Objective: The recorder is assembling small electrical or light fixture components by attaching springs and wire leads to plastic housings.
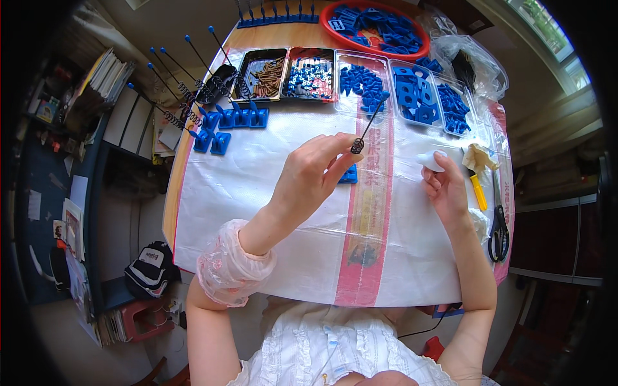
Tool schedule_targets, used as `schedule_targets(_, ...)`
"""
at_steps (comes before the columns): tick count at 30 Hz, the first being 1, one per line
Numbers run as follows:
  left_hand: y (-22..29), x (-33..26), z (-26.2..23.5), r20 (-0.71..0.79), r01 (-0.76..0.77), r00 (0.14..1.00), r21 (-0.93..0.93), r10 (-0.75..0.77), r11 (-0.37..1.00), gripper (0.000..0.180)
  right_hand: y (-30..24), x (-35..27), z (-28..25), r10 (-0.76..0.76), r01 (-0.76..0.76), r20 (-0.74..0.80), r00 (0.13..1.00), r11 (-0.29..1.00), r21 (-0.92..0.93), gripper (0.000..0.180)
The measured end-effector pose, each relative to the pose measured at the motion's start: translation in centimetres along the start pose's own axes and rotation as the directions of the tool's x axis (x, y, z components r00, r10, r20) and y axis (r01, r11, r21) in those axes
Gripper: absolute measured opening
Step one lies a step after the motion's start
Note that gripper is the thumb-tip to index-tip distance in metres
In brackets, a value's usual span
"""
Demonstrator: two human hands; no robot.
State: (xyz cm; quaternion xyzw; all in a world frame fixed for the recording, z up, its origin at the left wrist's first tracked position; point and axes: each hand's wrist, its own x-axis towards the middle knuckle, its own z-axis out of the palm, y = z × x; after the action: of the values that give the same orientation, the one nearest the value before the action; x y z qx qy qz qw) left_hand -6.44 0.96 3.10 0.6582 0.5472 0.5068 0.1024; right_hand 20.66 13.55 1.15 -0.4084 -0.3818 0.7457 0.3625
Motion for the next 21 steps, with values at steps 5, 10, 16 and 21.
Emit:
schedule_targets(5,-0.1,0.0,0.2,-0.021,-0.021,1.000,-0.014,0.021,1.000,0.019,-2.2,0.2,-2.0,0.009,0.004,-0.141,0.990,0.996,0.091,0.020)
schedule_targets(10,0.1,0.0,0.1,-0.008,-0.025,1.000,-0.003,0.025,1.000,0.019,-3.9,1.5,-1.3,-0.009,0.024,-0.168,0.986,0.996,0.087,0.020)
schedule_targets(16,0.1,0.1,0.2,-0.014,-0.026,1.000,0.001,0.026,1.000,0.019,-2.5,3.6,2.0,0.029,-0.023,-0.099,0.995,0.998,0.058,0.019)
schedule_targets(21,-0.2,0.0,0.3,-0.028,-0.038,0.999,-0.024,0.037,0.999,0.020,-1.3,4.1,3.7,0.050,-0.047,-0.071,0.996,0.998,0.042,0.019)
